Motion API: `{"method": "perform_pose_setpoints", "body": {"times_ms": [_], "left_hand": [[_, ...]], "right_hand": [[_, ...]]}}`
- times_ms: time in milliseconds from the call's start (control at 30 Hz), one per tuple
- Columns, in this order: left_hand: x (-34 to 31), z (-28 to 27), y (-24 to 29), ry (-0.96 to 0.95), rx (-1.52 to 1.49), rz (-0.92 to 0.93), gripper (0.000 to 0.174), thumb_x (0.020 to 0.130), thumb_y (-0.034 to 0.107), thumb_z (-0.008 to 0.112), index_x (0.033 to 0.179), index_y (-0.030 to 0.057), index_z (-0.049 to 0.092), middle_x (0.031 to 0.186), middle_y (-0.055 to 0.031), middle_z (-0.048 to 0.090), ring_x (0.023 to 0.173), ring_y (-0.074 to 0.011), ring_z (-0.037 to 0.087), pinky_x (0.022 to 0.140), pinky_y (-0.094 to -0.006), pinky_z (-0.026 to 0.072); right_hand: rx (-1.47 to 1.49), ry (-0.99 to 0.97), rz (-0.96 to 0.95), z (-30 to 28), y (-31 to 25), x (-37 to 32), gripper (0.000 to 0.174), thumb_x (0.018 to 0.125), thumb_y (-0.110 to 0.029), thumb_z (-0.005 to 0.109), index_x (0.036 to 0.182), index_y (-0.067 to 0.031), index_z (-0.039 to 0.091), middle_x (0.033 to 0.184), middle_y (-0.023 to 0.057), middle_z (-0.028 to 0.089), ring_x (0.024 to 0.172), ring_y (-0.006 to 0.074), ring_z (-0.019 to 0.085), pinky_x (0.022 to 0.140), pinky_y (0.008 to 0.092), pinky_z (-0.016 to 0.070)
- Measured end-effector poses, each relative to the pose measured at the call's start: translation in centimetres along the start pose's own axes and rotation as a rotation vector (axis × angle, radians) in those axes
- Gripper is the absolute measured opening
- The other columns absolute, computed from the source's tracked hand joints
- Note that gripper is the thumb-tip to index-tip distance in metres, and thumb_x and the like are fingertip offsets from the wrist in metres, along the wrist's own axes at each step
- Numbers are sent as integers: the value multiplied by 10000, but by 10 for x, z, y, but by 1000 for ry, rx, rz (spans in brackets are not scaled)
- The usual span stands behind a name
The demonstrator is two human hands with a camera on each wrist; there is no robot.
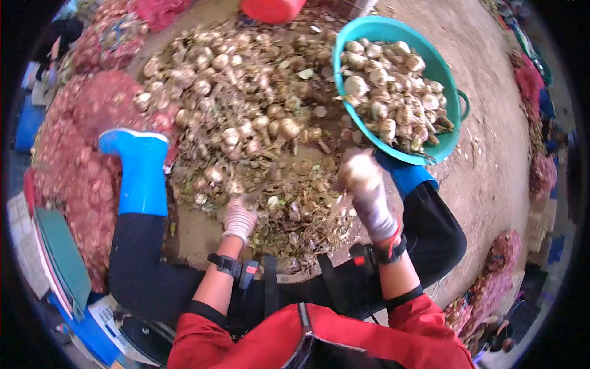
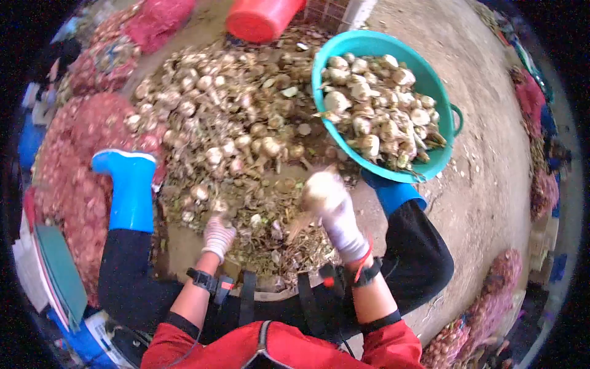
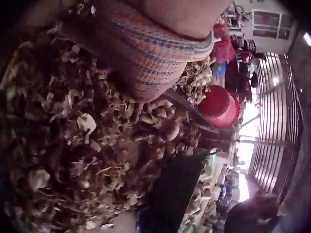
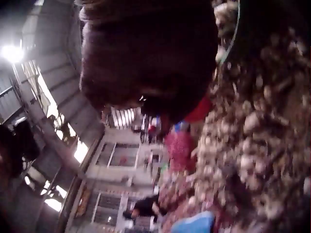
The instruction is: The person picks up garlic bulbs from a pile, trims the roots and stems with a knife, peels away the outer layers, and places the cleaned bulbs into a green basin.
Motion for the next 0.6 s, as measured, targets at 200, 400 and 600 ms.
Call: {"method": "perform_pose_setpoints", "body": {"times_ms": [200,400,600], "left_hand": [[77,17,-23,173,-87,50,409,687,235,614,1054,54,593,1068,-211,575,962,-338,555,866,-381,439],[13,12,18,70,-898,36,273,708,188,653,897,7,576,914,-75,604,779,-174,567,695,-298,471],[-48,-37,87,-35,-921,368,247,638,37,677,864,63,581,794,-54,573,700,-162,568,636,-288,474]], "right_hand": [[84,215,160,-22,35,6,614,858,-370,527,1320,-34,303,1261,108,434,1084,177,464,932,322,382],[-694,-97,54,54,93,-6,783,769,-234,655,1348,13,189,1237,204,429,1164,234,414,970,312,337],[109,-173,202,62,68,-9,769,711,-54,673,1332,-85,219,1148,82,482,993,159,505,863,287,433]]}}
Point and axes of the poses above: each hand's wrist, its own x-axis towards the middle knuckle, its own z-axis out of the palm, y = z × x, the point moved 10 cm from there along x, towards the middle knuckle
